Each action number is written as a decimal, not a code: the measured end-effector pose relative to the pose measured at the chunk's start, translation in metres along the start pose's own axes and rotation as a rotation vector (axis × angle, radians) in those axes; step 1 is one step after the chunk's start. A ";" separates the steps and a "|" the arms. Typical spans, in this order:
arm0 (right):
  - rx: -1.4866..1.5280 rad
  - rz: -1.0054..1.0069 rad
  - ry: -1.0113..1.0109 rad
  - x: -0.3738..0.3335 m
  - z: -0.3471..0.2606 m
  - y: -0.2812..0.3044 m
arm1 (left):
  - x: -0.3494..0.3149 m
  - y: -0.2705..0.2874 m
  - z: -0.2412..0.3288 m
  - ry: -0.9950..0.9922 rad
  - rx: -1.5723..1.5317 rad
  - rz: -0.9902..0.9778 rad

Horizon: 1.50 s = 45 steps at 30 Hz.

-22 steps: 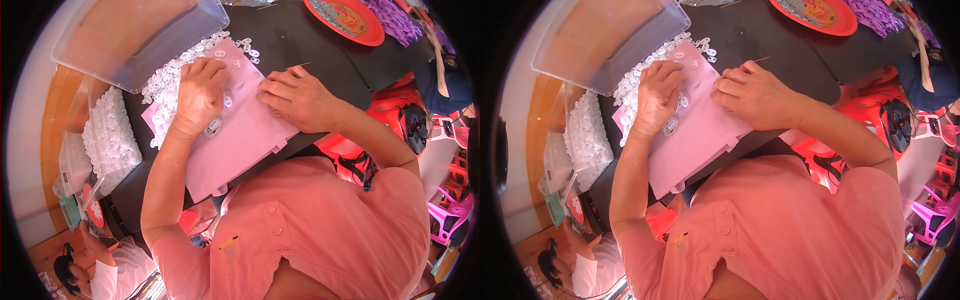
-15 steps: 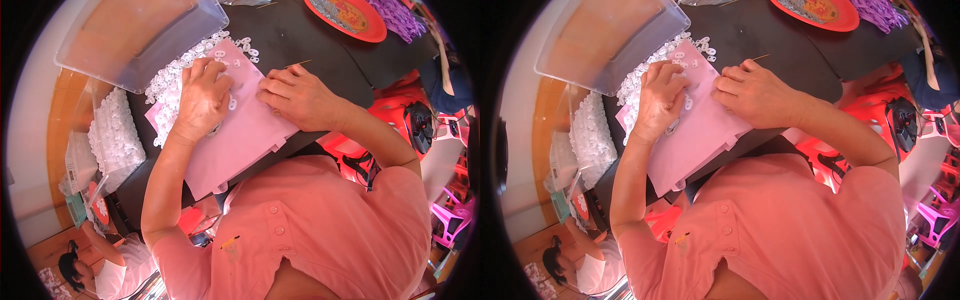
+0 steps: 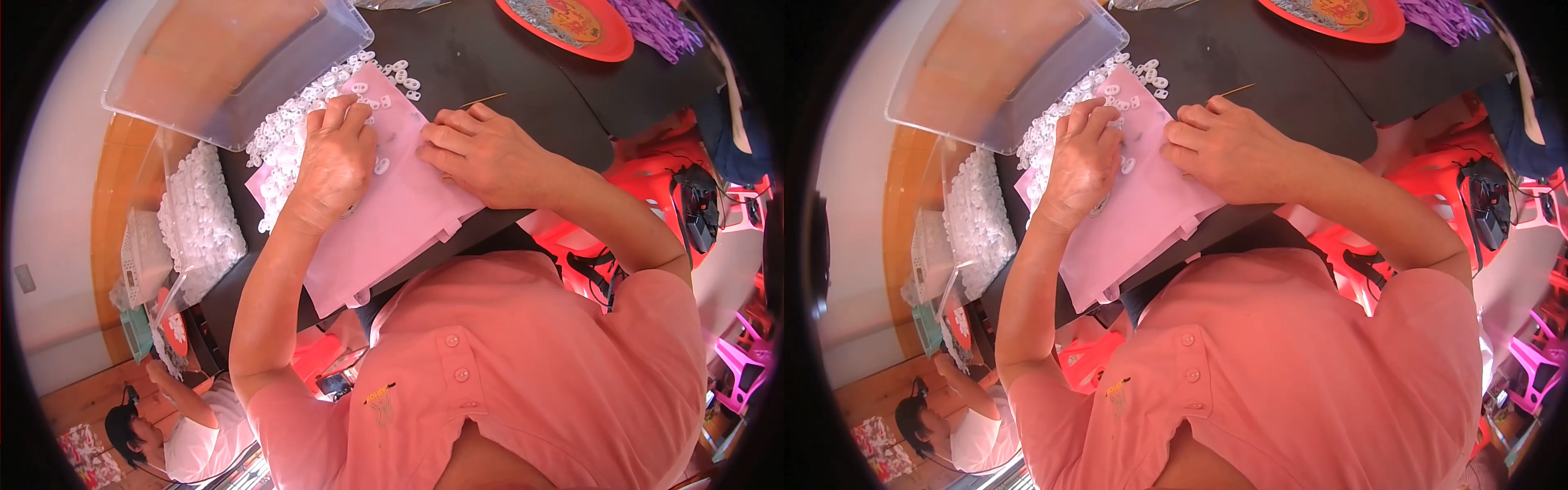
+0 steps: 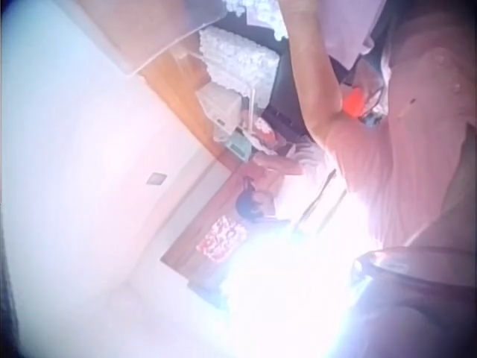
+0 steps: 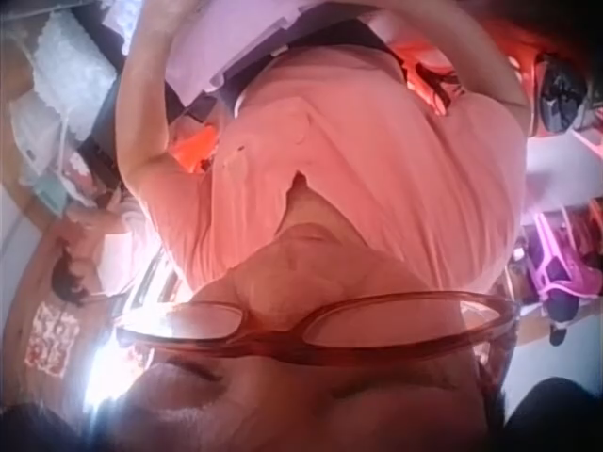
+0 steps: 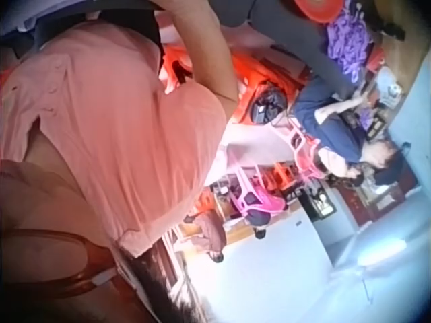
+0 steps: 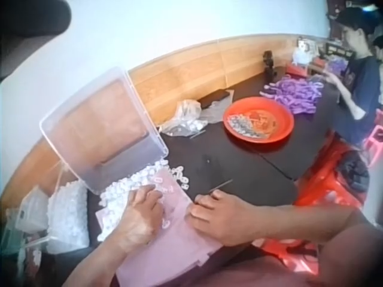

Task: Sorting and arranging small white plastic rings from a bin onto a pink fabric piece.

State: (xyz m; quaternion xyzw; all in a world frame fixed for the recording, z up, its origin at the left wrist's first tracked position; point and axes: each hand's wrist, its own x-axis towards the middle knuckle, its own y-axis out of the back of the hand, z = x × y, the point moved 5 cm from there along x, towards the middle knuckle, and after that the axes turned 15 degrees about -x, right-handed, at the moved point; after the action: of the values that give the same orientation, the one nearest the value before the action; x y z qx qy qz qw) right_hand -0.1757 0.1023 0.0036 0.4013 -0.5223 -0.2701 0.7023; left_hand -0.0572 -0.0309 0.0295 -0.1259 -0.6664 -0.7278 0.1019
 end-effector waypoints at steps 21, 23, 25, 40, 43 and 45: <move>0.726 -0.068 -0.399 0.055 0.016 0.009 | -0.015 0.036 0.024 0.066 -0.390 0.589; 0.821 -0.114 -0.424 0.061 0.012 0.005 | -0.021 0.035 0.022 0.089 -0.385 0.627; 0.842 -0.103 -0.446 0.065 0.010 0.008 | -0.025 0.036 0.021 0.114 -0.383 0.661; 0.681 0.039 -0.419 0.083 0.003 -0.005 | -0.034 0.033 0.013 0.142 -0.311 0.751; 0.557 0.040 -0.379 0.082 0.002 -0.004 | -0.035 0.031 0.011 0.178 -0.338 0.745; 0.595 0.075 -0.386 0.078 0.004 -0.007 | -0.034 0.030 0.011 0.183 -0.401 0.740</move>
State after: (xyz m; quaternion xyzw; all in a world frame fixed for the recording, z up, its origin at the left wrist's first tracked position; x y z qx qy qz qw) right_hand -0.1548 0.0353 0.0390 0.5104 -0.7156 -0.1509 0.4523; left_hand -0.0147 -0.0238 0.0479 -0.3085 -0.4098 -0.7656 0.3883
